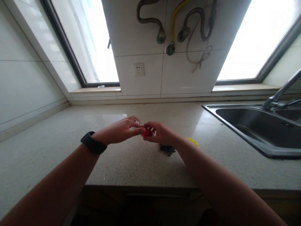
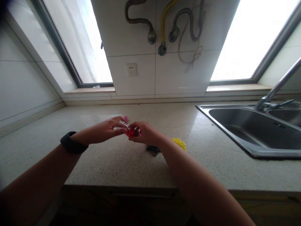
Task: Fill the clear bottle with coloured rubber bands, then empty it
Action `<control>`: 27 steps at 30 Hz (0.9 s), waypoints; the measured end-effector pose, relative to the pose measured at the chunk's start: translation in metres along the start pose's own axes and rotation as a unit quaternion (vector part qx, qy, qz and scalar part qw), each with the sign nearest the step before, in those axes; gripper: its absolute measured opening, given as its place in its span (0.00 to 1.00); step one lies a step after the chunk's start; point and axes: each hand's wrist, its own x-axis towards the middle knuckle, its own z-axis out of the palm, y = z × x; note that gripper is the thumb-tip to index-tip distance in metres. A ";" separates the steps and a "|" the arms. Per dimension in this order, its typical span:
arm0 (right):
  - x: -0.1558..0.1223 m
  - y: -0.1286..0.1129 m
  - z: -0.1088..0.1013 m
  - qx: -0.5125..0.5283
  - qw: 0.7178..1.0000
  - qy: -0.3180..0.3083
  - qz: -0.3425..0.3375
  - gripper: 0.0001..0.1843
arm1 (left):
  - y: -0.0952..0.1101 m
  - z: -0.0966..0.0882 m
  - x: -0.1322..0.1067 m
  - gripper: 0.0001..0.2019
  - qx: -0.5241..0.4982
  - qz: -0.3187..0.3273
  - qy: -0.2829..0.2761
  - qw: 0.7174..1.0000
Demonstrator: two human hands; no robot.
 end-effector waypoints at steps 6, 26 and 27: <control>0.002 0.005 -0.002 0.044 0.998 0.031 0.024 0.24 | 0.004 -0.006 0.002 0.19 0.022 -0.015 0.082 0.996; -0.001 -0.003 -0.001 0.003 1.000 0.014 -0.008 0.21 | 0.006 -0.006 0.001 0.18 -0.017 0.007 -0.033 0.999; 0.000 -0.002 -0.001 0.007 1.000 0.021 -0.005 0.21 | 0.005 -0.006 0.001 0.18 -0.015 -0.003 -0.002 1.000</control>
